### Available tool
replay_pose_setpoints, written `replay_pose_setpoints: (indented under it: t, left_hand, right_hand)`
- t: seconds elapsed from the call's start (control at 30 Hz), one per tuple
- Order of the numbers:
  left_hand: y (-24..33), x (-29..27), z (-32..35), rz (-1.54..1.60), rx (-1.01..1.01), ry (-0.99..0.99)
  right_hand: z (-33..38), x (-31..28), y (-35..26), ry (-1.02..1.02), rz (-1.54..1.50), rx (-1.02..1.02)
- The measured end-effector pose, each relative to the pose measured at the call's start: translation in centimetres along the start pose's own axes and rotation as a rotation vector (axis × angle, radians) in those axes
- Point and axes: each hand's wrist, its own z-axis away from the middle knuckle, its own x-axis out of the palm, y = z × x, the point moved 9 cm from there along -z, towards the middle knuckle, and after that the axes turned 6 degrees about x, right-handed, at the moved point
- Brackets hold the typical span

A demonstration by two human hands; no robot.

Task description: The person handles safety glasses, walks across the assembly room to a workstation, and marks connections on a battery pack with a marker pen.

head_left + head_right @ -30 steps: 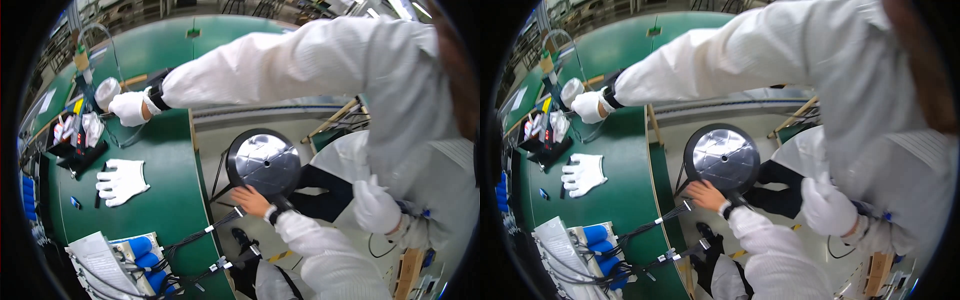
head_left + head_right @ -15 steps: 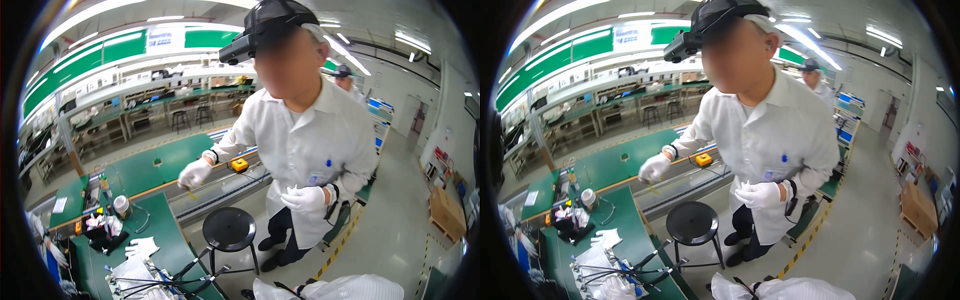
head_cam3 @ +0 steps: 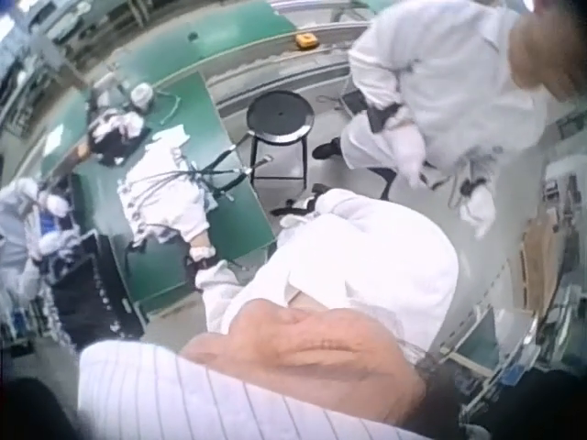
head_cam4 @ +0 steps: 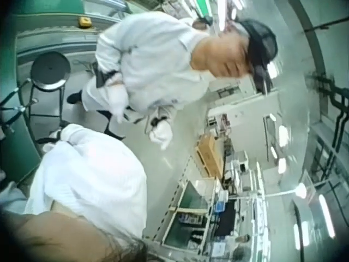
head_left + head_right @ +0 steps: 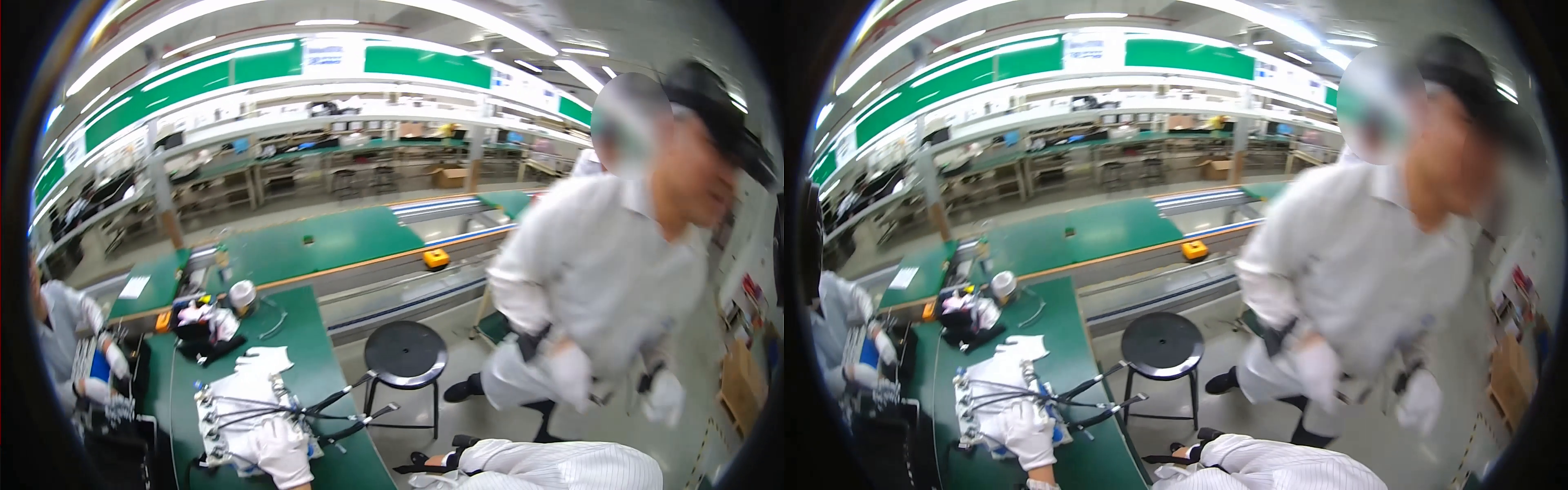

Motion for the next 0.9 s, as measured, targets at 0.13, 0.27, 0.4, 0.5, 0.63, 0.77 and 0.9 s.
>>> replay_pose_setpoints:
  t: [0.13, 0.27, 0.4, 0.5, 0.63, 0.77, 0.9]
  left_hand:
    - [-2.1, 0.3, 1.1, 0.028, -0.063, -0.078]
    - [-1.6, 0.8, 2.4, -0.133, 0.107, -0.088]
    - [1.3, -0.9, -0.5, -0.174, 0.104, -0.144]
    - [2.6, 4.4, -4.8, -0.073, 0.101, -0.161]
    - [6.5, 7.5, -9.1, 0.125, 0.105, -0.157]
    - [10.3, 10.9, -15.0, 0.327, 0.147, -0.114]
    - [13.6, 13.6, -18.3, 0.554, 0.173, -0.09]
  right_hand:
    - [1.3, -4.3, -4.6, 0.017, -0.073, -0.2]
    - [-2.8, -6.4, -3.2, -0.122, 0.03, -0.011]
    - [-8.8, -9.8, 3.9, -0.112, -0.231, 0.043]
    - [-9.0, -19.8, 7.6, 0.075, -0.17, 0.085]
    - [-8.2, -25.7, 24.1, -0.012, -0.023, 0.346]
    - [0.7, -34.5, 35.1, -0.067, 0.056, 0.384]
    - [12.1, -37.3, 34.7, 0.013, -0.089, 0.407]
